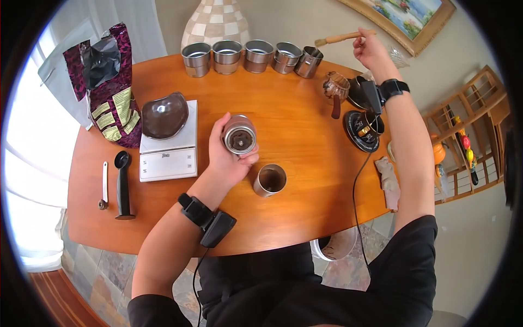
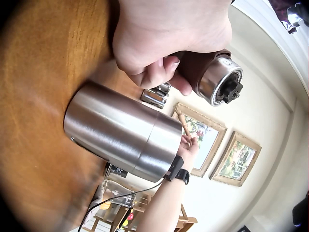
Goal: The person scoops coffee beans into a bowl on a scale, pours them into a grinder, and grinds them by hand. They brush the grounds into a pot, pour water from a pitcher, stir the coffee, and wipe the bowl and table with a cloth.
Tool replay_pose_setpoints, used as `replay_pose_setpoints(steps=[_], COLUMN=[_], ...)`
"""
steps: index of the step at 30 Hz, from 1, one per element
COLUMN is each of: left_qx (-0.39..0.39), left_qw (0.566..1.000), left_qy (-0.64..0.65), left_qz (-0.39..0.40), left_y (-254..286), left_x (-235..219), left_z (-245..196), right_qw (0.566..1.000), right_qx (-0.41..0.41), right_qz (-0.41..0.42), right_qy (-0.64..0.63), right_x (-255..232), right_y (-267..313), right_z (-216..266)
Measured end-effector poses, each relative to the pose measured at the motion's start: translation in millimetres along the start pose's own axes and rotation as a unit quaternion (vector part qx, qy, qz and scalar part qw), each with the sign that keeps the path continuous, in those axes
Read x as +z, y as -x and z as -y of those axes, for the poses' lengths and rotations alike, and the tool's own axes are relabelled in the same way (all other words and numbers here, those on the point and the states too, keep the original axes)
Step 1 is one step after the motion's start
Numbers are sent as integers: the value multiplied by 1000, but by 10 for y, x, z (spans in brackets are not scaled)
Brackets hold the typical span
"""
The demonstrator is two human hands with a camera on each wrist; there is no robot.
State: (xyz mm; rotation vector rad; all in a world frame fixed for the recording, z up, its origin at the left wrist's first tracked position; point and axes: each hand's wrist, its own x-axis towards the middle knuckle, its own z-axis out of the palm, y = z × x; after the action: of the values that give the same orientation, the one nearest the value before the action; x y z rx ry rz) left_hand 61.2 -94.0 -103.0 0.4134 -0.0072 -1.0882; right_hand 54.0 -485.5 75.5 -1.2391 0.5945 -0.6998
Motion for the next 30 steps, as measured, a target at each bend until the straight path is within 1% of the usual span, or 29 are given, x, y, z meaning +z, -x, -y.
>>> replay_pose_setpoints(steps=[1,2,4,5,6,7,8,9,10,11,12,14,16,18,20,21,22,24,25,26,27,28,29,30], left_qx=[-3,-5,-8,-5,-5,-5,-5,-11,-12,-3,5,1,33,32,68,124,117,185,190,184,149,108,115,105], left_qw=[1000,1000,999,999,999,999,999,998,999,998,998,999,996,995,985,981,980,952,955,952,962,961,955,952], left_qy=[-6,-6,-12,-22,-21,-25,-30,-30,-29,-36,-42,-34,-67,-81,-144,-152,-160,-225,-210,-228,-230,-229,-257,-275], left_qz=[8,8,36,32,28,31,33,46,36,44,49,17,53,46,63,-4,-15,-94,-89,-94,10,112,92,85], left_y=[7,10,13,25,26,27,30,28,26,23,29,53,61,93,139,134,163,225,216,221,245,259,309,329], left_x=[11,8,4,27,39,36,27,18,19,28,32,77,113,169,235,292,381,510,521,429,258,177,216,187], left_z=[-4,-4,-3,-1,0,5,5,3,7,11,13,15,16,20,41,104,158,245,259,208,106,38,51,41], right_qw=[1000,1000,984,978,977,953,918,916,897,874,871,828,800,788,790,792,789,808,809,811,808,804,801,803], right_qx=[-22,-22,16,14,18,61,103,109,139,170,184,184,197,174,168,161,164,139,151,143,150,156,150,155], right_qz=[13,10,86,111,111,171,230,229,267,305,301,395,429,474,472,475,470,481,469,464,474,484,479,473], right_qy=[-18,-18,-157,-179,-179,-243,-307,-310,-325,-339,-342,-354,-370,-352,-353,-348,-361,-311,-321,-325,-316,-308,-327,-328], right_x=[-89,-164,-298,-302,-325,-354,-366,-353,-323,-298,-285,-302,-322,-301,-279,-283,-312,-362,-394,-413,-422,-416,-392,-354], right_y=[70,159,383,613,793,962,1122,1310,1509,1649,1739,1897,1972,1998,2027,2029,2027,2036,2047,2050,2058,2067,2083,2107], right_z=[34,41,22,-27,-116,-229,-347,-447,-528,-598,-670,-834,-949,-1036,-1159,-1224,-1279,-1373,-1382,-1407,-1413,-1421,-1445,-1476])
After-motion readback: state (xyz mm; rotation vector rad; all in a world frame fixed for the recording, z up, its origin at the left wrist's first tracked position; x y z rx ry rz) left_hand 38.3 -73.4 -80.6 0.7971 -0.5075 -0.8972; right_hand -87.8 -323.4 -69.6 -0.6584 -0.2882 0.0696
